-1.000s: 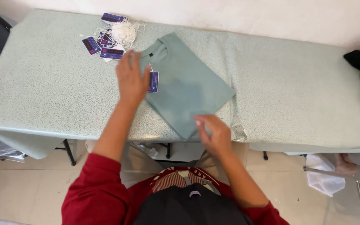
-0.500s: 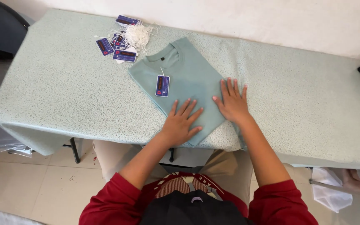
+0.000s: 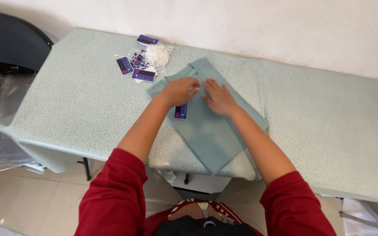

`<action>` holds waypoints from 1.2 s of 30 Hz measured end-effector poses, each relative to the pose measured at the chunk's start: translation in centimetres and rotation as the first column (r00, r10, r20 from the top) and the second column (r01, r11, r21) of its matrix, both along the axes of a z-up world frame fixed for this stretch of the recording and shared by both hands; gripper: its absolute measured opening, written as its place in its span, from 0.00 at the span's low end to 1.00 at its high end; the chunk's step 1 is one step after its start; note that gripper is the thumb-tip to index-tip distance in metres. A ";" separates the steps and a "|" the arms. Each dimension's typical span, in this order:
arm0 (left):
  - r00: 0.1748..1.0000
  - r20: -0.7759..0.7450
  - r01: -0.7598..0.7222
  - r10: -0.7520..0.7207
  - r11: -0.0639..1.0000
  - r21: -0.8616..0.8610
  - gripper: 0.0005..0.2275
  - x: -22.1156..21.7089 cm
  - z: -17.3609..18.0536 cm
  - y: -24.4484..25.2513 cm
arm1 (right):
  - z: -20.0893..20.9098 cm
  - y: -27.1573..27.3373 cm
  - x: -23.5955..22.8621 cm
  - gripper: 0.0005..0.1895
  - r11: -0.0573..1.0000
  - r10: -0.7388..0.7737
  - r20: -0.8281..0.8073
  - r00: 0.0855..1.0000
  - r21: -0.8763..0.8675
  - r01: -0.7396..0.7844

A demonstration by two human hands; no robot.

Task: Folding a light blue t-shirt, attaching a brand tag, and placing it into a clear plastic bag for retail.

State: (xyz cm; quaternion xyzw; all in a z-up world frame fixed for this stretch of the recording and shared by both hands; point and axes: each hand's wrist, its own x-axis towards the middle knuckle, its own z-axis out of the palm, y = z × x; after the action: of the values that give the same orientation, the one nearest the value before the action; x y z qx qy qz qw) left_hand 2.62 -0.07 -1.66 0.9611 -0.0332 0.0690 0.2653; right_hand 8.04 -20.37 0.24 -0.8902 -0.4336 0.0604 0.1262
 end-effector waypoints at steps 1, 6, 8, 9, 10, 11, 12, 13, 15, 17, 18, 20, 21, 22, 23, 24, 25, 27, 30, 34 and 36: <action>1.000 0.004 0.000 0.000 1.000 0.002 0.12 1.3 -1.0 1.1 | -0.7 1.2 1.4 0.30 1.000 0.000 0.004 1.000 0.002 0.000; 0.984 0.089 -0.170 0.152 0.953 0.251 0.11 4.2 -4.3 3.8 | -4.5 5.7 9.7 0.18 0.979 -0.144 0.016 0.989 0.151 0.140; 0.980 0.121 -0.182 0.157 0.954 0.238 0.13 2.9 -4.1 3.1 | -5.8 6.1 11.0 0.14 0.967 -0.161 0.050 0.986 0.206 0.147; 0.974 0.158 -0.198 0.164 0.953 0.229 0.15 2.4 -3.8 2.9 | -6.3 6.5 11.7 0.11 0.952 -0.177 0.087 0.980 0.267 0.148; 0.974 0.158 -0.195 0.161 0.954 0.229 0.15 2.6 -3.5 2.7 | -5.5 6.3 10.9 0.11 0.952 -0.180 0.087 0.980 0.267 0.151; 0.974 0.160 -0.199 0.163 0.947 0.251 0.16 2.5 -3.3 2.4 | -5.0 6.1 9.8 0.08 0.944 -0.170 0.067 0.983 0.299 0.143; 0.973 0.161 -0.204 0.164 0.940 0.274 0.18 2.3 -3.1 2.1 | -4.5 5.9 8.7 0.09 0.934 -0.159 0.048 0.986 0.330 0.135; 0.974 0.154 -0.203 0.165 0.940 0.274 0.18 2.8 -3.3 1.8 | -4.3 6.0 8.9 0.09 0.935 -0.158 0.040 0.987 0.328 0.136; 0.950 0.231 -0.276 0.208 0.905 0.324 0.19 3.8 -3.8 1.1 | -4.3 5.9 9.2 0.14 0.928 -0.128 0.020 0.992 0.354 0.113; 0.946 0.233 -0.295 0.225 0.896 0.332 0.19 3.5 -3.7 0.5 | -4.0 6.0 8.1 0.16 0.939 -0.140 0.040 0.989 0.322 0.120; 0.936 0.250 -0.323 0.247 0.886 0.334 0.19 3.6 -3.5 0.1 | -3.6 6.1 7.9 0.19 0.949 -0.147 0.077 0.986 0.291 0.119; 0.939 0.234 -0.318 0.253 0.897 0.306 0.19 3.7 -3.5 0.1 | -2.6 5.7 7.1 0.21 0.962 -0.142 0.044 0.989 0.243 0.128; 0.940 0.228 -0.316 0.255 0.901 0.297 0.20 3.7 -3.3 0.5 | -2.1 5.9 6.7 0.24 0.967 -0.139 0.013 0.990 0.217 0.133; 0.942 0.223 -0.312 0.253 0.903 0.296 0.20 3.9 -3.5 0.7 | -2.3 5.9 6.9 0.24 0.967 -0.141 0.008 0.990 0.214 0.136; 0.948 0.207 -0.293 0.241 0.916 0.275 0.20 4.1 -3.7 1.1 | -2.5 6.0 7.0 0.26 0.974 -0.150 0.003 0.989 0.173 0.148; 0.954 0.192 -0.274 0.229 0.928 0.254 0.20 4.3 -3.8 1.4 | -2.7 6.0 7.2 0.28 0.979 -0.159 -0.002 0.987 0.131 0.158; 0.955 0.190 -0.270 0.226 0.928 0.255 0.20 4.1 -4.0 1.7 | -2.6 6.1 7.1 0.28 0.978 -0.163 -0.004 0.987 0.132 0.162; 0.945 0.264 -0.253 0.192 0.942 0.220 0.19 3.7 -4.1 2.6 | -2.2 6.3 6.9 0.29 0.979 -0.175 -0.029 0.984 0.105 0.178; 0.934 0.293 -0.269 0.206 0.943 0.194 0.17 3.6 -3.7 2.6 | -2.5 6.2 7.1 0.30 0.977 -0.162 -0.021 0.986 0.135 0.164; 0.918 0.344 -0.287 0.199 0.931 0.224 0.17 3.2 -3.6 2.1 | -2.8 6.1 7.2 0.30 0.976 -0.162 -0.015 0.987 0.141 0.163; 0.914 0.357 -0.289 0.195 0.929 0.232 0.20 3.2 -4.3 2.3 | -3.1 6.1 7.4 0.31 0.977 -0.162 -0.014 0.987 0.134 0.163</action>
State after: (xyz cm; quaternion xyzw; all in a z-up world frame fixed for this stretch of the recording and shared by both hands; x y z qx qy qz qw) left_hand 5.87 2.25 -5.98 0.9604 0.0341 0.2549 0.1070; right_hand 15.46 -14.28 -2.86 -0.9119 -0.3623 0.0218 0.1914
